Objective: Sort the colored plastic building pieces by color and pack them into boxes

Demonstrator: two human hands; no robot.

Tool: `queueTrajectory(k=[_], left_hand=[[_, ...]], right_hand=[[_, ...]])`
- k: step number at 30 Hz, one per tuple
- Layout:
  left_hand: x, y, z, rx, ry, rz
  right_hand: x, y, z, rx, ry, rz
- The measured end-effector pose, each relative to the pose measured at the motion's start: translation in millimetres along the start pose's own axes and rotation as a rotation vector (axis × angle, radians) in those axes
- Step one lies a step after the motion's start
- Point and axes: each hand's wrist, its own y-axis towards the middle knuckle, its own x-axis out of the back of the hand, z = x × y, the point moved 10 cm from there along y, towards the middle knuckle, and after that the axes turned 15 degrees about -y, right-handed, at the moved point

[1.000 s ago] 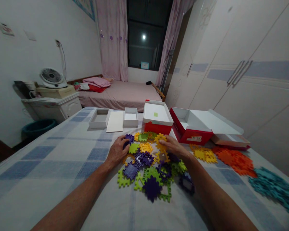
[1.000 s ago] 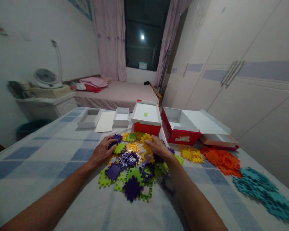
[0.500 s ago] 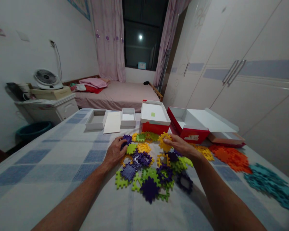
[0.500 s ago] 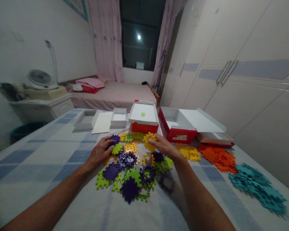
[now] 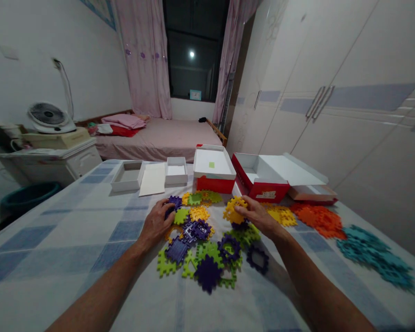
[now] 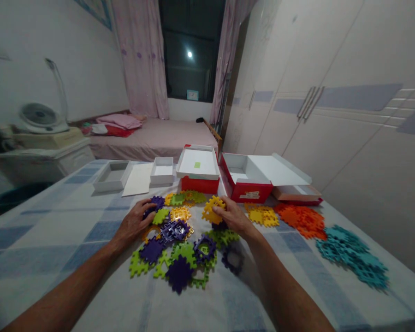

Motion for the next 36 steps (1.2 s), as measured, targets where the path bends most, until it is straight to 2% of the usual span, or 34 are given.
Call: queueTrajectory(k=[3, 6, 10, 13, 16, 17, 19, 23, 26, 28, 31, 33, 36], left_hand=[[0, 0, 2, -0.004, -0.007, 0.002], [0, 1, 3, -0.005, -0.005, -0.002], [1, 1, 3, 0.004, -0.007, -0.008], [2, 2, 3, -0.003, -0.018, -0.014], [2, 1, 3, -0.006, -0.018, -0.018], [2, 1, 3, -0.005, -0.017, -0.019], [1, 1, 1, -0.002, -0.018, -0.022], [2, 1, -4, 0.001, -0.030, -0.039], [2, 0, -8, -0.002, -0.042, -0.038], [2, 0, -9, -0.001, -0.049, -0.035], [1, 0, -8, -0.005, -0.058, -0.036], [0, 0, -8, -0.007, -0.064, -0.036], [0, 0, -10, -0.007, -0.070, -0.042]], right_hand=[[34, -8, -35, -0.115, 0.051, -0.153], [75, -18, -82, -0.276, 0.062, -0.300], [118, -27, -130, -0.475, -0.073, -0.445], [133, -28, -136, -0.502, -0.166, -0.494], [140, -31, -114, -0.440, -0.318, -0.594], [137, -31, -101, -0.387, -0.362, -0.603], [115, -23, -70, -0.250, -0.394, -0.522], [32, -1, -6, -0.003, -0.308, -0.172], [-28, 12, 37, 0.122, -0.395, 0.007], [-57, 22, 53, 0.110, -0.571, 0.083], [-79, 33, 60, -0.001, -0.823, 0.124], [-86, 38, 65, -0.021, -0.898, 0.112], [-92, 42, 63, -0.028, -0.884, 0.110]])
